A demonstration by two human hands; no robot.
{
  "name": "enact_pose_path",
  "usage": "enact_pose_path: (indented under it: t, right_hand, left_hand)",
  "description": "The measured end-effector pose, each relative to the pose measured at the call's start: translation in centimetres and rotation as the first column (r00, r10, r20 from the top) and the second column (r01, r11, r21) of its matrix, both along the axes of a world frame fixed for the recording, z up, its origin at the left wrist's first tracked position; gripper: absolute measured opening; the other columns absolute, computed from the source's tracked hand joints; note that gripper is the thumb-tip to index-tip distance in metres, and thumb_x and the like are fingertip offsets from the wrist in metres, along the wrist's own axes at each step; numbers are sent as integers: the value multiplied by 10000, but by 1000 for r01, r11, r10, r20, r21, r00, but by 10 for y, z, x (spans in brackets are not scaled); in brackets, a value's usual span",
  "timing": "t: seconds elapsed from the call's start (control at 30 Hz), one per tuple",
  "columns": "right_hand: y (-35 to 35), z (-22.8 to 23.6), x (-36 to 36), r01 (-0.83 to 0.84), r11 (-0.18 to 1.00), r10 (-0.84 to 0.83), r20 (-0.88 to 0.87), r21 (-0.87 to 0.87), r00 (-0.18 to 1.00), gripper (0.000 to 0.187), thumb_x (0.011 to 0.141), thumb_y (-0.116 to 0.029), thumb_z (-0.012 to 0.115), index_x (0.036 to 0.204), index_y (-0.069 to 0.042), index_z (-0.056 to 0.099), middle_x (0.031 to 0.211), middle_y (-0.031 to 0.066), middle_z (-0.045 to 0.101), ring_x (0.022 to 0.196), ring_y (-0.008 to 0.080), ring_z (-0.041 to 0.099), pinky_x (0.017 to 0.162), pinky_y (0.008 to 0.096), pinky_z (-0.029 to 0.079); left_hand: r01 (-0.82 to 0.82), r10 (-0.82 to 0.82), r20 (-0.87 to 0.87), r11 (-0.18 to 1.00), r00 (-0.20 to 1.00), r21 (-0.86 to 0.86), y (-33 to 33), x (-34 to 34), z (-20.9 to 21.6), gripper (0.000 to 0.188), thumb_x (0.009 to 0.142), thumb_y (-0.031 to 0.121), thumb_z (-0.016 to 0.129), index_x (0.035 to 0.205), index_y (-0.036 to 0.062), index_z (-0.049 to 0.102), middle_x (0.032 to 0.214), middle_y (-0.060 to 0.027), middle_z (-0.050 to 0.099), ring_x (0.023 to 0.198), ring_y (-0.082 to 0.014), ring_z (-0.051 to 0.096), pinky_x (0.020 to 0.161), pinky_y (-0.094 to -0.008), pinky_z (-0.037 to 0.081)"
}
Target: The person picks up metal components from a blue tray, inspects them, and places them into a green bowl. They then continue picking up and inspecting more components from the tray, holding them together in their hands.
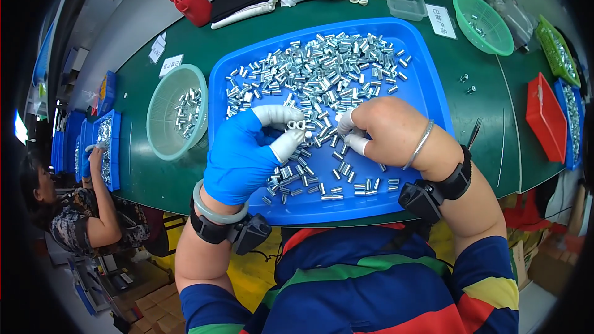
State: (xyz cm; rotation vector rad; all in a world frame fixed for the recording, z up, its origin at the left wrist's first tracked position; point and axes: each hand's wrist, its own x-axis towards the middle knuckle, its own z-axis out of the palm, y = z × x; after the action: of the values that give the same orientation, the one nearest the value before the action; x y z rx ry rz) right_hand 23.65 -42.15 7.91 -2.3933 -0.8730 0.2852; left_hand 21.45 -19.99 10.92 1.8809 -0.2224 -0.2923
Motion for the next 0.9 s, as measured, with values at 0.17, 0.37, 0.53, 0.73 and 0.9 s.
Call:
enact_pose_path:
  t: [0.17,0.37,0.53,0.73,0.9]
  right_hand:
    - [3,-2,-6,-95,994,101,142,-46,985,149,687,-98,636,833,-94,666,704,95,594,713,281,579,615,390,469]
    - [15,4,-10,-192,959,238,221,-211,946,96,661,-112,611,749,-77,620,688,91,555,732,278,568,617,387,476]
    - [20,11,1,-425,860,497,270,-283,825,88,674,-138,603,742,-83,598,654,56,511,701,237,545,587,335,464]
    - [30,11,3,-561,735,671,294,-380,680,123,687,-160,558,781,-87,590,678,36,516,718,217,542,584,323,457]
    - [34,9,-1,-467,793,593,322,-392,738,108,686,-162,561,767,-97,590,684,24,510,750,194,540,594,305,448]
  left_hand:
    - [-135,103,-135,957,985,-258,-4,6,-9,203,775,31,665,978,43,651,873,-26,634,765,-97,583,665,-231,483]
    - [-161,129,-114,920,985,-356,4,10,-29,212,775,42,668,987,39,650,872,-39,637,755,-93,578,676,-225,477]
    - [-170,112,-173,914,979,-369,6,17,-25,214,784,55,663,997,34,647,885,-42,640,760,-90,572,680,-220,471]
    - [-136,46,-223,902,974,-410,6,13,-30,235,796,69,656,1026,24,636,900,-52,643,767,-92,572,687,-220,470]
    - [-113,-8,-273,898,962,-425,5,12,-31,256,806,63,642,1056,9,619,915,-67,643,788,-108,584,701,-233,484]
